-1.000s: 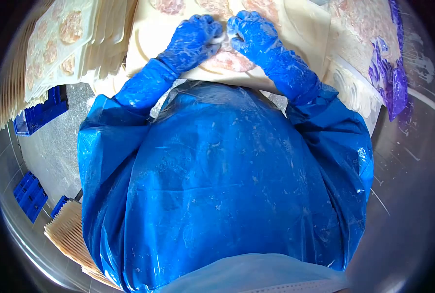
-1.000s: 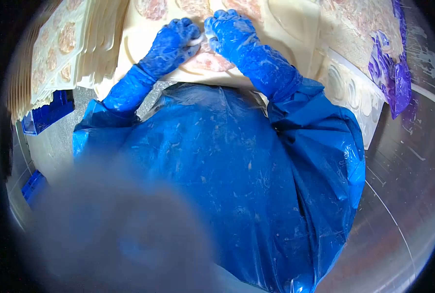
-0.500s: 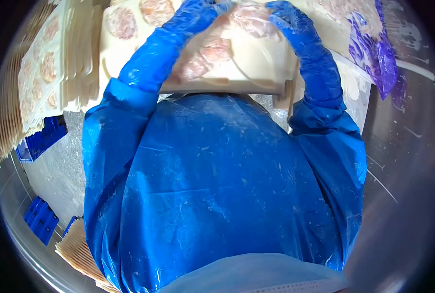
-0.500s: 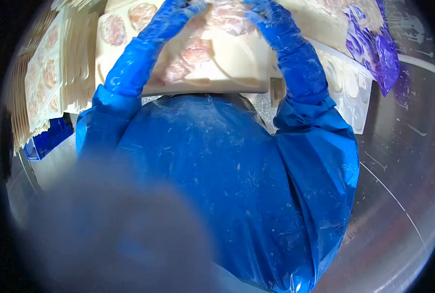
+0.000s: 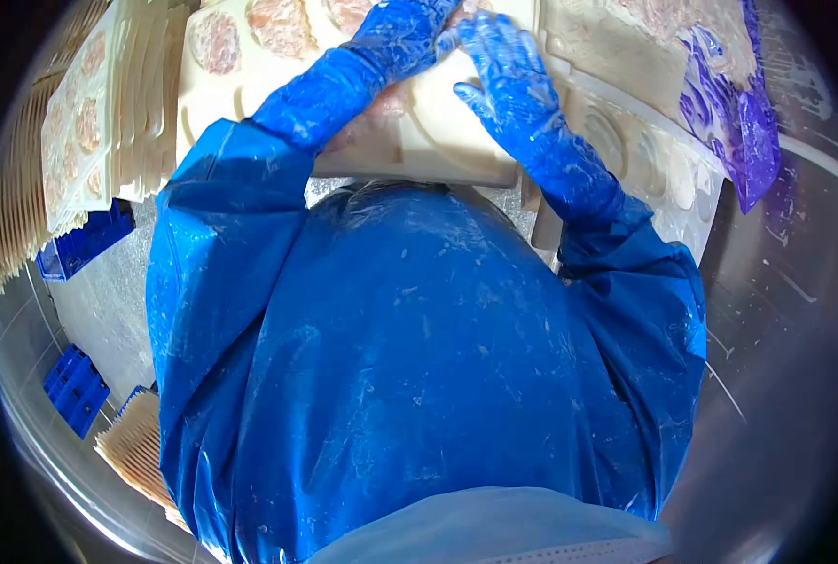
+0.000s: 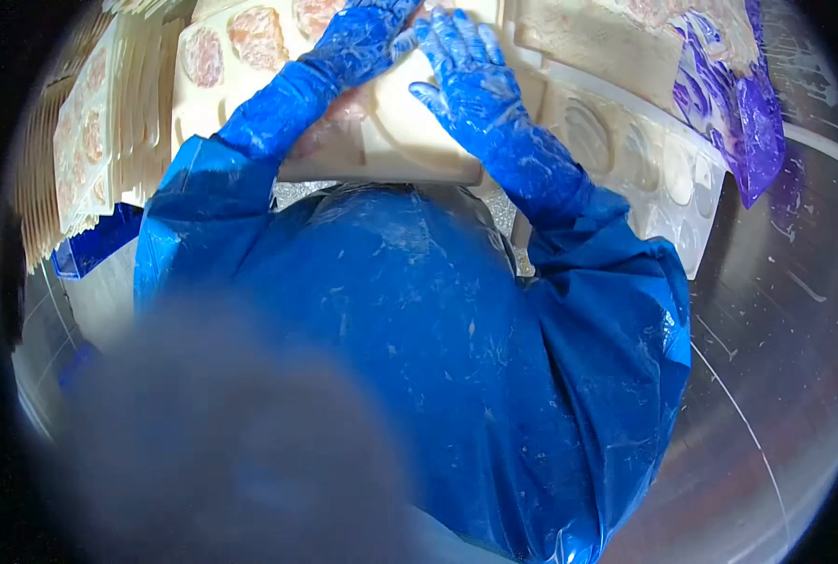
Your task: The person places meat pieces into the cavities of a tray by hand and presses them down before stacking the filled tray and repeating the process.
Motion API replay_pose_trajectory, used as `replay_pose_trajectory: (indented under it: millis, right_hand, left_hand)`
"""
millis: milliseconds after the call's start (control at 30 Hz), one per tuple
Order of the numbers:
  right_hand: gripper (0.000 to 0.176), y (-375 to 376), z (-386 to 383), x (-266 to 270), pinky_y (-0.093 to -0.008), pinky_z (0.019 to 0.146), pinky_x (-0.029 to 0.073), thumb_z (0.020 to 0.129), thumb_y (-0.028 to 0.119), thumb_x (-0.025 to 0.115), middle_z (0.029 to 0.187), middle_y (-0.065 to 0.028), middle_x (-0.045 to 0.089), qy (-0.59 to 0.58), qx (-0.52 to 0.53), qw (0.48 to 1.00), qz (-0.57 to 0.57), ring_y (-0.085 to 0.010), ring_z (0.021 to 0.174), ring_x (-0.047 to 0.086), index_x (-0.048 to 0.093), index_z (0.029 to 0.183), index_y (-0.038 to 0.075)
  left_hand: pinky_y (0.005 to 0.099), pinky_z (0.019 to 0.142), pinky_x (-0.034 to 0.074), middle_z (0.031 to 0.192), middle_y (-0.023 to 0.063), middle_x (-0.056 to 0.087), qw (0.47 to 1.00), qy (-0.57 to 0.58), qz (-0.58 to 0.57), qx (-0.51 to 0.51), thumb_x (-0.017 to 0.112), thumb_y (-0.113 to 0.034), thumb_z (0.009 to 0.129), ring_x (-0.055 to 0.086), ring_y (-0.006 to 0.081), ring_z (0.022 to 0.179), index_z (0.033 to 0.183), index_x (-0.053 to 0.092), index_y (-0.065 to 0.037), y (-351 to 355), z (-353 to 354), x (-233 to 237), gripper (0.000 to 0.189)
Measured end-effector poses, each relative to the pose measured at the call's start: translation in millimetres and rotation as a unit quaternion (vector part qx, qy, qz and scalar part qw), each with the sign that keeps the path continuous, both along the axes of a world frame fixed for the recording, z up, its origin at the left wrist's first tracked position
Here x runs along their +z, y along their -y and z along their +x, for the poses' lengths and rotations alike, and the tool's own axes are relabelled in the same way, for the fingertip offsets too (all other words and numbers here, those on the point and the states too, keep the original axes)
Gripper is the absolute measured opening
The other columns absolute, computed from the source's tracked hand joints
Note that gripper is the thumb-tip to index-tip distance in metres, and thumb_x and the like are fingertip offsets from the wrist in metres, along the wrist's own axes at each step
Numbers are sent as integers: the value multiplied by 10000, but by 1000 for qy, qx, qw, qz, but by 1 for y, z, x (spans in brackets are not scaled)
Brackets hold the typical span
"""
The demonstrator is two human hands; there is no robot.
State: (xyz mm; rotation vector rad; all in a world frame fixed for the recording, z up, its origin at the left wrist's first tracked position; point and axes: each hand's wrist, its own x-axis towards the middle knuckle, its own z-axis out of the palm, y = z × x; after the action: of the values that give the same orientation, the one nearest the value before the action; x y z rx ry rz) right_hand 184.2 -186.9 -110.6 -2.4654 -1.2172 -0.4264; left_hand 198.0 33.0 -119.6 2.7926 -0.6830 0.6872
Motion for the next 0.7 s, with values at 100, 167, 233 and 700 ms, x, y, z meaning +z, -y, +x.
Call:
replay_pose_trajectory:
  millis: [100,167,233,700]
  right_hand:
    - [597,4,5,0,-449,1134,397,877,157,700,1436,-206,535,58,12,996,-74,-360,1356,487,516,1434,43]
    - [693,14,14,-1,-452,1194,317,882,179,694,1543,-216,425,-10,24,999,-39,-378,1443,377,434,1507,33]
    - [725,15,20,3,-460,1207,301,868,172,705,1562,-218,399,-47,-10,996,71,-388,1450,363,416,1517,26]
    - [287,-66,-36,1,-459,868,519,838,257,758,1040,-118,677,-217,82,968,96,-345,1005,636,674,1058,93]
  left_hand:
    - [512,1122,368,1397,255,521,997,-43,-59,-3,585,-279,951,482,411,1326,1400,515,-18,-15,-42,50,524]
    - [497,1100,389,1361,231,546,985,-71,-154,13,617,-272,935,508,396,1288,1363,543,-32,-41,-53,83,496]
    - [482,1078,410,1324,208,570,973,-107,-196,53,650,-266,919,533,381,1250,1326,571,-46,-66,-62,91,469]
    - [457,965,503,1256,160,646,981,-34,-126,144,732,-175,837,626,369,1095,1159,685,-119,-76,-157,55,330]
